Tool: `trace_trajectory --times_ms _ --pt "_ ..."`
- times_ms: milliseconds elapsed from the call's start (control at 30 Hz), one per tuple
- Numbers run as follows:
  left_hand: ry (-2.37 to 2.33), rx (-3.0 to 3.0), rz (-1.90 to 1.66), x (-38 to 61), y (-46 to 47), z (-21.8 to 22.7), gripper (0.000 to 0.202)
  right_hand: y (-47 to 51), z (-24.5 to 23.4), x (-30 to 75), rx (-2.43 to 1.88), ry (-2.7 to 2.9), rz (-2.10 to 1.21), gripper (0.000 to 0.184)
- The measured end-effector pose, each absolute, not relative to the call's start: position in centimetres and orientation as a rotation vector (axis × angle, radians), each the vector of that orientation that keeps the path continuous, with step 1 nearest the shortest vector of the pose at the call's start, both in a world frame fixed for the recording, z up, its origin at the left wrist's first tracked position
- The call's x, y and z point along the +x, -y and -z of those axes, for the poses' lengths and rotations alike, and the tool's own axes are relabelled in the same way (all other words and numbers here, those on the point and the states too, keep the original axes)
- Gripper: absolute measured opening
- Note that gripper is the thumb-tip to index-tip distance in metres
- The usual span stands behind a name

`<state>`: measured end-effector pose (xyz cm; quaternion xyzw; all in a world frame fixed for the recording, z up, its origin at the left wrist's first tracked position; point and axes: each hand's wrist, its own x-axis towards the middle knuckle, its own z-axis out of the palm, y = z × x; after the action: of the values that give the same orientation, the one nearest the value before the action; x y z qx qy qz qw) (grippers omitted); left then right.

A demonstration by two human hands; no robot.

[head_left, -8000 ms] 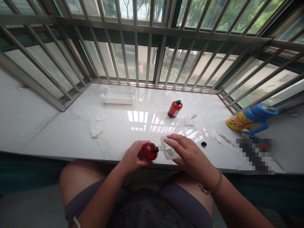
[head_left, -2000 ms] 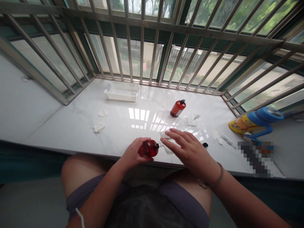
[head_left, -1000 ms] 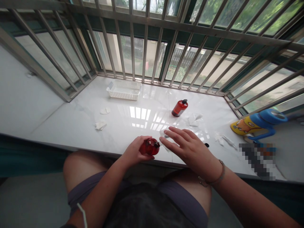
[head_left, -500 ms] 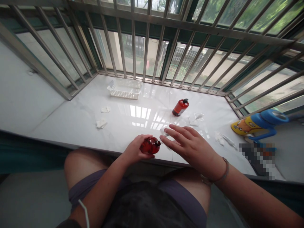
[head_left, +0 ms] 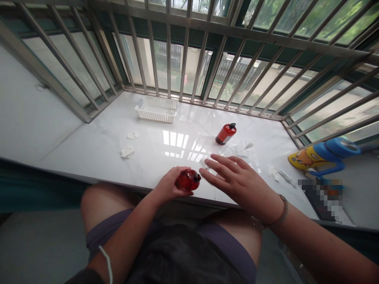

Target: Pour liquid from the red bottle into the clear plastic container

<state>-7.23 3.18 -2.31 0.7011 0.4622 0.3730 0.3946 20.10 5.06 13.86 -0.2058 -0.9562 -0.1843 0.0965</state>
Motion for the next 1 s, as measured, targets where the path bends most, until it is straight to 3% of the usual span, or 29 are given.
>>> trace_trajectory --times_ms 1000 --pt "-1.146 1.767 -0.952 -7.28 -3.08 1.83 0.086 -5.29 -14.86 19.72 -0.566 2.88 0.577 0.045"
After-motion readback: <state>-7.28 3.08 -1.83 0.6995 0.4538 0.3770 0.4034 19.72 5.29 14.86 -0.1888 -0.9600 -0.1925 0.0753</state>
